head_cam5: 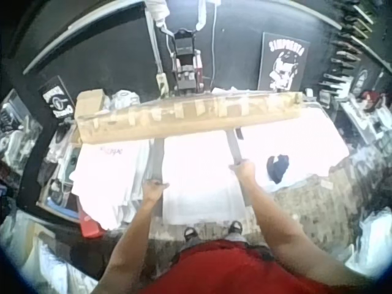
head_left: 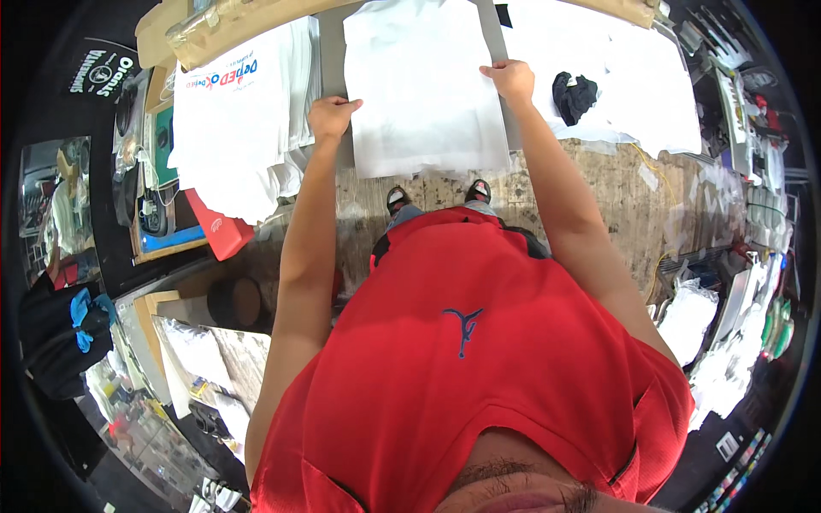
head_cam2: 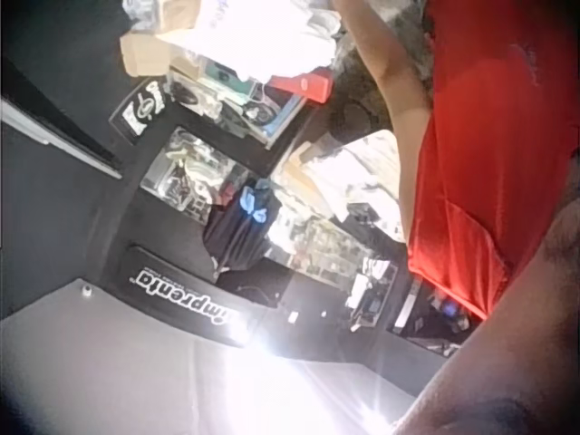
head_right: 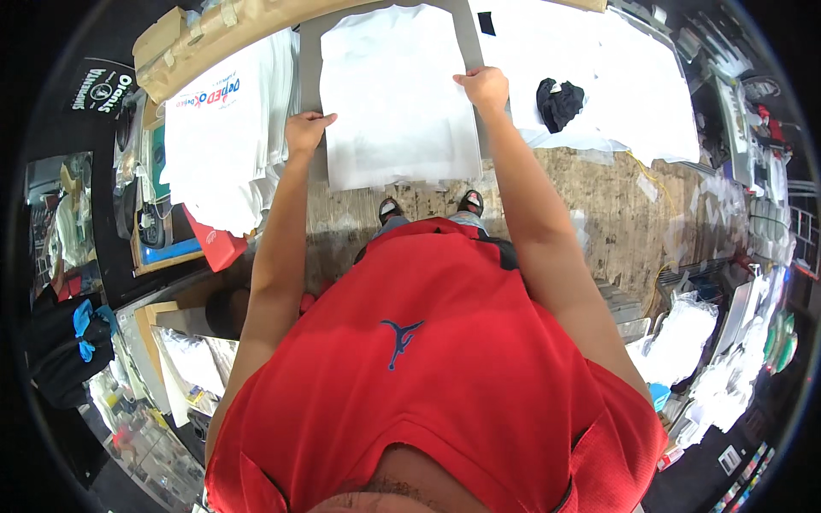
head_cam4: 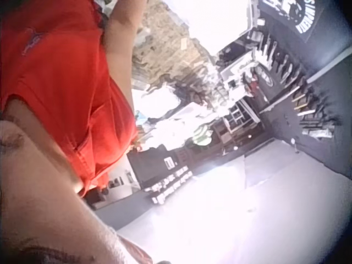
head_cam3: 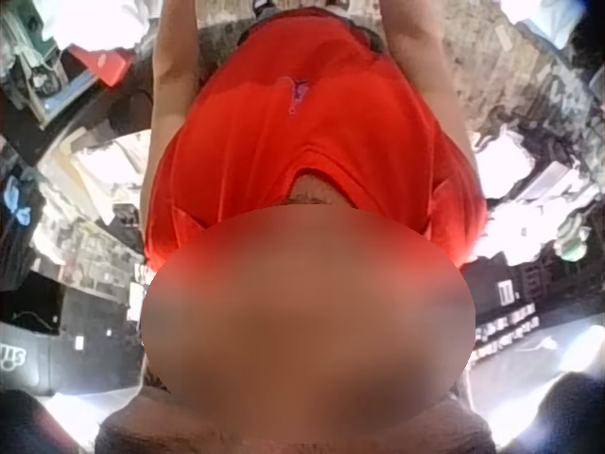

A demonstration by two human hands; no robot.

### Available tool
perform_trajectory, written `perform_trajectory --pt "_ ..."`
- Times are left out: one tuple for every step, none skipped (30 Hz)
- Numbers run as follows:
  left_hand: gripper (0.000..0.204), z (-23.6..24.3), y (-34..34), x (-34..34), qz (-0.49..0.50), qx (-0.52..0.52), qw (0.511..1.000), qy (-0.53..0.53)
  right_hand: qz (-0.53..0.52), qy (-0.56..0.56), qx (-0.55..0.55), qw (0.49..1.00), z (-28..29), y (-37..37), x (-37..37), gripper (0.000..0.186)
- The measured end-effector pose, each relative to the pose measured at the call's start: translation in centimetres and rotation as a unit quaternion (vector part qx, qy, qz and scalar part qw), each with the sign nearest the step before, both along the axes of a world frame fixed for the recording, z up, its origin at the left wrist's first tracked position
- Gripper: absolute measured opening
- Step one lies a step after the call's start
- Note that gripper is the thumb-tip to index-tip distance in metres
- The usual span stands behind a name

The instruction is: The person prepares and applies silk screen prints to multiple white fabric bags by aligning each bag on a board, applying ink using a screen and squeegee, and then stacking the completed bags.

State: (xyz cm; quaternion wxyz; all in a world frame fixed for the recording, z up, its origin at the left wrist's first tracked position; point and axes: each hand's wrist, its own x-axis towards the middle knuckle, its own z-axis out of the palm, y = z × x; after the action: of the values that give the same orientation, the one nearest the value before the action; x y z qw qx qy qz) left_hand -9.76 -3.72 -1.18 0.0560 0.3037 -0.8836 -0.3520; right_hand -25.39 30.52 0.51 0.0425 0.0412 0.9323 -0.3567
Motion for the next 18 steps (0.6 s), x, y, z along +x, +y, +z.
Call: perform_trajectory --pt "0.037 0.0 0.0 0.2 0.011 0.016 1.0 0.008 -0.002 -0.005 -0.003 1.0 0.1 -0.2 0.1 0.04" --pt "0.036 -0.1 -0.1 0.5 0.023 0.031 0.999 0.016 -0.004 -0.01 -0.006 1.0 0.2 -0.3 0.1 0.04" --pt "0.036 0.3 0.2 0.8 0.021 0.032 0.999 0.016 -0.006 -0.009 -0.004 1.0 0.1 -0.1 0.1 0.04" --pt "0.039 0.6 0.4 1.3 0.016 0.064 0.998 0.009 -0.006 -0.012 -0.005 1.0 0.0 0.0 0.0 0.041" --pt "0.043 0.9 0.6 2.1 0.012 0.096 0.995 0.002 -0.006 -0.014 -0.006 1.0 -0.2 0.1 -0.1 0.041" --pt "0.047 1.5 1.5 3.5 0.018 0.228 0.973 -0.012 -0.008 -0.015 -0.005 1.0 -0.3 0.3 0.0 0.041" --pt "0.051 2.3 3.0 5.4 0.024 0.357 0.933 -0.028 -0.013 -0.006 -0.002 1.0 -0.5 0.6 0.1 0.041" --pt "0.051 3.6 5.0 7.7 0.023 0.477 0.879 0.025 -0.016 0.003 0.0 1.0 -0.7 0.7 0.2 0.041" --pt "0.052 4.8 7.0 9.9 0.024 0.585 0.807 0.078 -0.015 0.001 0.0 1.0 -0.6 0.6 0.1 0.041" --pt "0.046 4.3 8.0 11.9 0.023 0.665 0.737 0.115 -0.013 -0.002 0.008 1.0 -0.1 0.1 0.1 0.041" --pt "0.04 3.0 9.0 13.7 0.022 0.738 0.657 0.149 -0.012 -0.006 0.018 1.0 0.0 -0.3 0.2 0.041" --pt "0.04 1.8 10.3 14.6 0.024 0.739 0.656 0.15 -0.011 -0.007 0.02 1.0 -0.2 -0.5 0.2 0.041" --pt "0.038 1.0 11.8 15.0 -0.008 0.701 0.7 0.133 -0.011 0.009 0.024 1.0 -0.2 -0.6 0.2 0.04" --pt "0.037 0.4 12.4 15.1 -0.039 0.659 0.742 0.116 -0.012 0.024 0.028 0.999 -0.2 -0.6 0.0 0.04" --pt "0.037 0.2 12.4 15.1 -0.035 0.661 0.74 0.118 -0.008 0.023 0.031 0.999 -0.4 -0.7 0.1 0.04" --pt "0.032 0.1 12.2 15.1 0.011 0.652 0.755 0.06 -0.013 0.021 0.022 0.999 -0.4 -0.8 0.2 0.039" --pt "0.028 0.1 12.0 15.1 0.055 0.64 0.767 0.002 -0.018 0.02 0.011 1.0 -0.5 -0.8 0.3 0.039" --pt "0.028 0.0 11.8 15.2 0.056 0.64 0.767 0.006 -0.015 0.023 0.011 1.0 -0.4 -0.8 0.2 0.039"
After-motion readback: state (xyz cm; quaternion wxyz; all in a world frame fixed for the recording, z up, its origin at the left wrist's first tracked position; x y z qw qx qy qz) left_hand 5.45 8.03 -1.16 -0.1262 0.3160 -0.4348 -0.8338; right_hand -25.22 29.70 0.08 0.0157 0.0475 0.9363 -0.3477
